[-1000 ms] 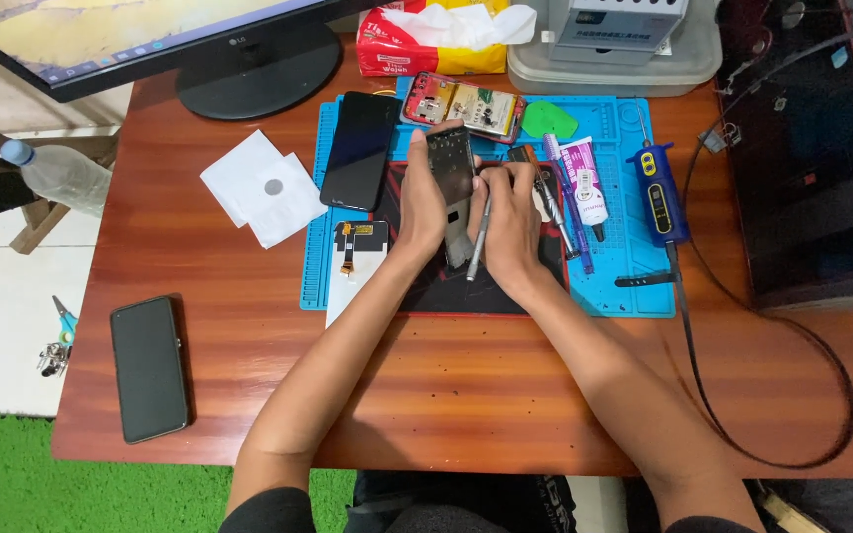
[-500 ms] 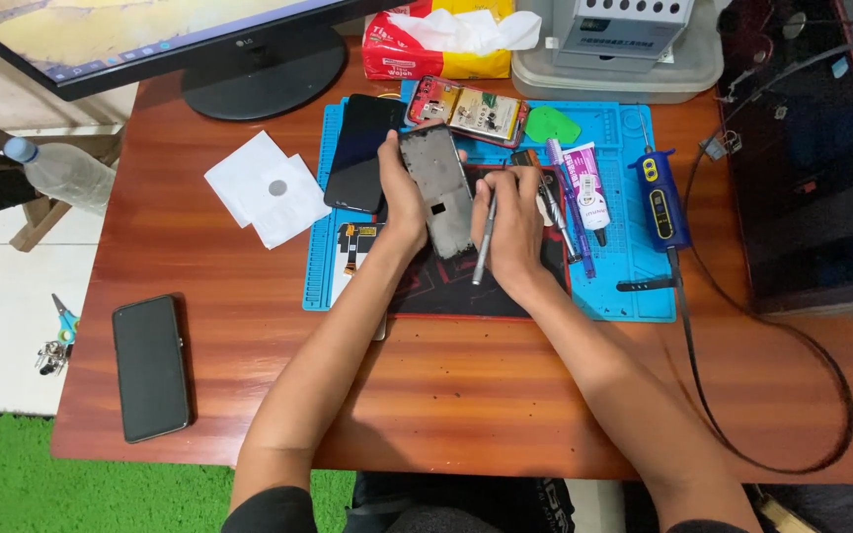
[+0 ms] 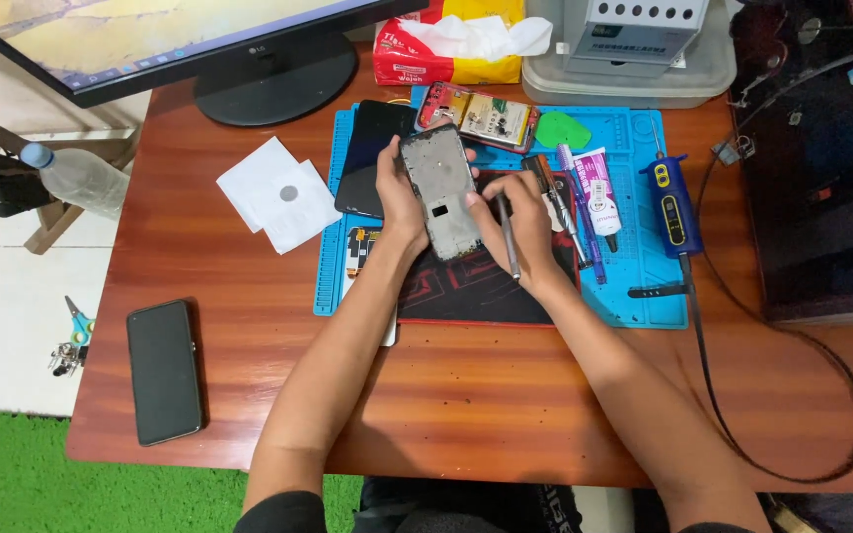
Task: Scraping adhesive residue from the edges of a mobile phone frame and cleaning it with a brush.
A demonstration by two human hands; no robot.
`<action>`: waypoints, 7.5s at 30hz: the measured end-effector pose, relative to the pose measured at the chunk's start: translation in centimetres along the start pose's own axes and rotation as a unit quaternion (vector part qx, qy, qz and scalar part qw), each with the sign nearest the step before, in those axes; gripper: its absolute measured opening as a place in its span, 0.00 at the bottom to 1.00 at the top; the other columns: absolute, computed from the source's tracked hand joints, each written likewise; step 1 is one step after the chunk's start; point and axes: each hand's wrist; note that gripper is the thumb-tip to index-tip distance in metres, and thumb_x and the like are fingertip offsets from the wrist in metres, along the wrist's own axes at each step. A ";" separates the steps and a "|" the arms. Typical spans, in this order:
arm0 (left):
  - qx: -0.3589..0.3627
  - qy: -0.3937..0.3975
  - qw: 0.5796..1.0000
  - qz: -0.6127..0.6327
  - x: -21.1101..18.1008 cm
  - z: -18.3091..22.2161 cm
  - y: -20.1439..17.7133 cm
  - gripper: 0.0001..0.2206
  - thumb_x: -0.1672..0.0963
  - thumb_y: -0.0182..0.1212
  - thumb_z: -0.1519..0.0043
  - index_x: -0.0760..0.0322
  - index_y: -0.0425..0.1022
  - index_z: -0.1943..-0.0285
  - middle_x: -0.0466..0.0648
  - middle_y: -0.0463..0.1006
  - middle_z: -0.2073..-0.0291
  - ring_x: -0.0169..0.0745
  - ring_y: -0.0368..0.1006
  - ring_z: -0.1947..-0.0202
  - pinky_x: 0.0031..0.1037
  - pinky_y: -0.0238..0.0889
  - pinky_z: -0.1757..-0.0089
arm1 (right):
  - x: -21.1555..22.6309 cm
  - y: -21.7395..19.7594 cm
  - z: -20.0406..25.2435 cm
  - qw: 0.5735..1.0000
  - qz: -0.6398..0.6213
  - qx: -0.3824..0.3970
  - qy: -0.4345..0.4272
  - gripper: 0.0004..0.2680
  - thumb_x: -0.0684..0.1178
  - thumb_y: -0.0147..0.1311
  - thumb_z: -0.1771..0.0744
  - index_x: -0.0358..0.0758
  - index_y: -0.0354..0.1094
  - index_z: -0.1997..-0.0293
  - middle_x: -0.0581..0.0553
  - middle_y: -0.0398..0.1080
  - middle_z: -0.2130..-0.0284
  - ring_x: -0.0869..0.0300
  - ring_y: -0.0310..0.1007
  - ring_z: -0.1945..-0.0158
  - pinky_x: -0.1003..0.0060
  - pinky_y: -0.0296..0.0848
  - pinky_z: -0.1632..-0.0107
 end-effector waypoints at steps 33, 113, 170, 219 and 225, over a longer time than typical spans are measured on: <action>0.039 0.051 0.991 -0.116 1.4 -2.9 -2.8 0.38 0.33 0.38 0.35 0.62 0.79 0.43 0.58 0.83 0.52 0.55 0.82 0.54 0.45 0.81 0.56 | -0.3 -0.9 -0.4 0.967 -0.233 -0.008 0.101 0.02 0.35 0.52 0.33 0.31 0.70 0.63 0.30 0.78 0.70 0.57 0.78 0.71 0.71 0.73 0.74; -0.039 0.037 0.995 -0.079 0.6 -2.2 -2.0 0.39 0.32 0.39 0.38 0.56 0.77 0.37 0.63 0.84 0.58 0.59 0.83 0.62 0.49 0.82 0.59 | 1.4 0.2 0.9 0.993 0.025 -0.018 -0.117 0.05 0.37 0.63 0.38 0.38 0.69 0.67 0.40 0.76 0.71 0.48 0.76 0.72 0.62 0.73 0.77; 0.024 0.068 0.991 -0.111 0.6 -1.4 -1.8 0.35 0.35 0.37 0.34 0.54 0.72 0.32 0.62 0.83 0.55 0.57 0.83 0.59 0.49 0.81 0.55 | -0.1 0.4 1.3 0.996 -0.017 -0.020 -0.080 0.05 0.37 0.60 0.38 0.39 0.67 0.66 0.39 0.75 0.71 0.48 0.74 0.75 0.61 0.72 0.75; 0.012 0.075 0.995 -0.060 1.6 -4.8 -4.4 0.37 0.32 0.36 0.36 0.52 0.74 0.34 0.64 0.84 0.59 0.61 0.83 0.62 0.52 0.82 0.58 | 0.3 0.7 0.8 0.984 0.038 -0.022 -0.175 0.05 0.35 0.61 0.37 0.36 0.69 0.66 0.39 0.75 0.70 0.45 0.76 0.69 0.61 0.73 0.74; 0.009 0.106 0.993 -0.055 1.7 -5.1 -4.5 0.36 0.33 0.36 0.34 0.53 0.72 0.33 0.63 0.84 0.61 0.60 0.83 0.63 0.51 0.83 0.60 | 2.5 0.1 0.1 0.978 0.075 -0.005 -0.196 0.04 0.35 0.61 0.34 0.33 0.69 0.66 0.37 0.75 0.71 0.43 0.77 0.67 0.62 0.74 0.73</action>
Point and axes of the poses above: each hand's wrist, its own z-axis away from the middle knuckle, its own y-axis out of the palm, x = y × z
